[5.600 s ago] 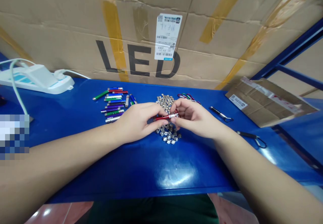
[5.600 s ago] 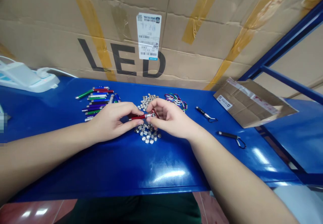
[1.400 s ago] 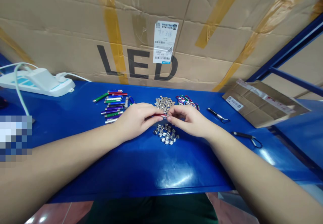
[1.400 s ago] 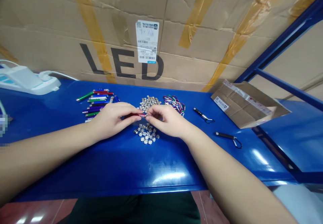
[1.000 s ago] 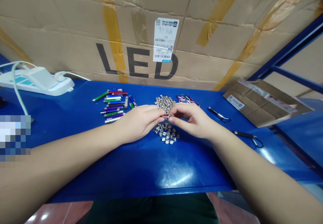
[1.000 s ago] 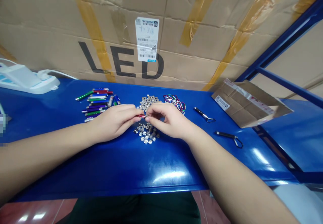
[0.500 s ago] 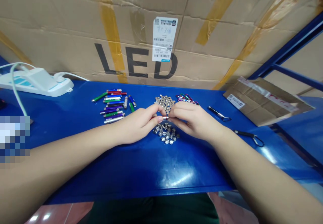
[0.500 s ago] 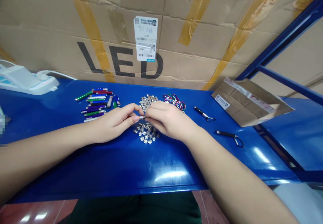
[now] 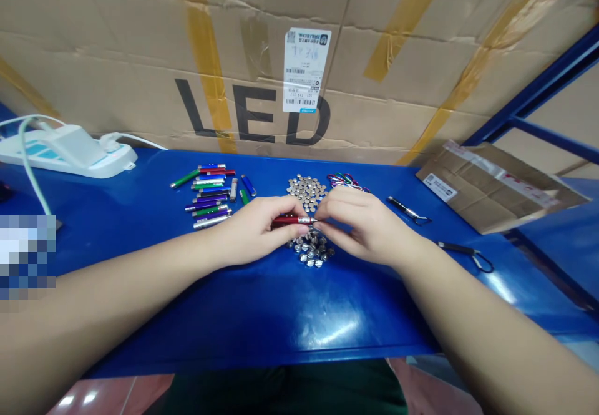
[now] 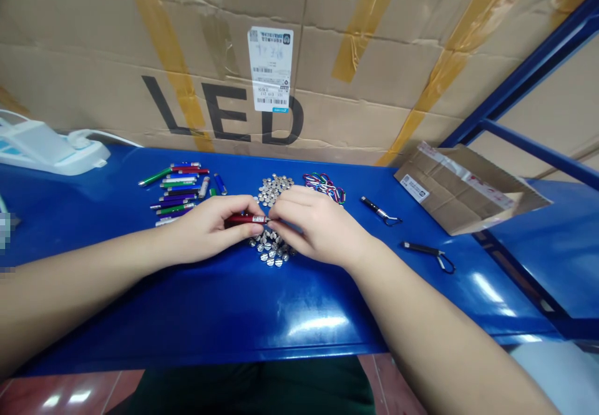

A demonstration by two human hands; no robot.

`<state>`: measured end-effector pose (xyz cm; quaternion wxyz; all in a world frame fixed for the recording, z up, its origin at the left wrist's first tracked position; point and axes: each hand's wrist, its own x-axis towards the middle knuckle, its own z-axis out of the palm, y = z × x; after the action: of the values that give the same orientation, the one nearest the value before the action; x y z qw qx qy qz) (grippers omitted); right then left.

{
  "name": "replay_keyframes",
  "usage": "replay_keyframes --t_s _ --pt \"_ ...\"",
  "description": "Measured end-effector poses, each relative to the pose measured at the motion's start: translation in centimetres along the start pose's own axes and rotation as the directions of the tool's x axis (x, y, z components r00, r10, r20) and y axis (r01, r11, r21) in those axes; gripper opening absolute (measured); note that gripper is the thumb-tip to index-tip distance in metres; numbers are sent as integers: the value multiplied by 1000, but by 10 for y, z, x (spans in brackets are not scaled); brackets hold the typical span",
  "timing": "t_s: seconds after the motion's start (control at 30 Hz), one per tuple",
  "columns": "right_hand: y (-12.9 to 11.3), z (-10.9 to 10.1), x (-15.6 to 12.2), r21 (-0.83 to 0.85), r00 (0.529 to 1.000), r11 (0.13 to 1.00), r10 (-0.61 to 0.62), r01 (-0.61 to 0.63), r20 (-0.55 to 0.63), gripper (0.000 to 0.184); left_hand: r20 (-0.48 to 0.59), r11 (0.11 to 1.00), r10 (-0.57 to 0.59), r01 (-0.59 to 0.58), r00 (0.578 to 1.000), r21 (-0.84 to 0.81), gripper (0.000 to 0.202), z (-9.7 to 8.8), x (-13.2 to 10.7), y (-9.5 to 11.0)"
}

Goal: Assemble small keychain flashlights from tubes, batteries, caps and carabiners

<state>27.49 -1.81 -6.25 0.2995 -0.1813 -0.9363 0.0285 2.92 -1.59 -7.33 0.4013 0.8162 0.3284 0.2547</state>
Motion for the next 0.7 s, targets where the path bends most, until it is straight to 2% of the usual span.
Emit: replay_keyframes --t_s 0.03,0.1,0.23,0.3,0.37,0.43,0.47,0.5,0.53,0.6,0.63,0.7 --pt "1 1 0 14 1000 1000 8 -8 -4 12 -7 997 35 -34 999 71 24 1 0 0" --pt "1 1 -1 18 1000 1000 8 -8 -7 11 29 993 34 -37 999 111 31 0 1 0" --pt "-2 -1 -1 -24 1000 999 -27 28 8 12 196 994 -92 103 976 -45 41 -7 0 4" --pt "-6 -3 0 -64 998 996 -64 64 2 12 295 965 -151 205 944 -164 45 -11 -1 5" --pt "-10 -5 0 -126 994 986 -111 109 -4 13 416 890 -187 333 890 -311 51 -13 -2 5" --pt "-12 -6 1 -177 990 974 -143 140 -2 15 526 798 -183 438 831 -414 56 -14 -2 4" --pt "-12 -6 1 -185 989 972 -145 142 -1 15 538 780 -180 452 824 -433 57 -13 -2 4" --pt "-12 -5 1 -182 990 974 -138 135 -2 15 508 794 -187 434 841 -426 56 -12 -2 4" --pt "-11 -4 1 -172 993 978 -121 119 -4 15 433 833 -193 380 880 -402 51 -10 -2 3" --pt "-8 -1 0 -138 998 988 -69 67 -9 14 209 917 -159 222 965 -331 41 -6 -2 2" --pt "-6 0 0 -120 999 992 -42 41 -8 14 111 944 -122 149 986 -294 38 -4 -2 2" --pt "-5 1 0 -89 1000 996 0 0 0 14 -2 971 -55 53 998 -234 32 -1 -2 1"
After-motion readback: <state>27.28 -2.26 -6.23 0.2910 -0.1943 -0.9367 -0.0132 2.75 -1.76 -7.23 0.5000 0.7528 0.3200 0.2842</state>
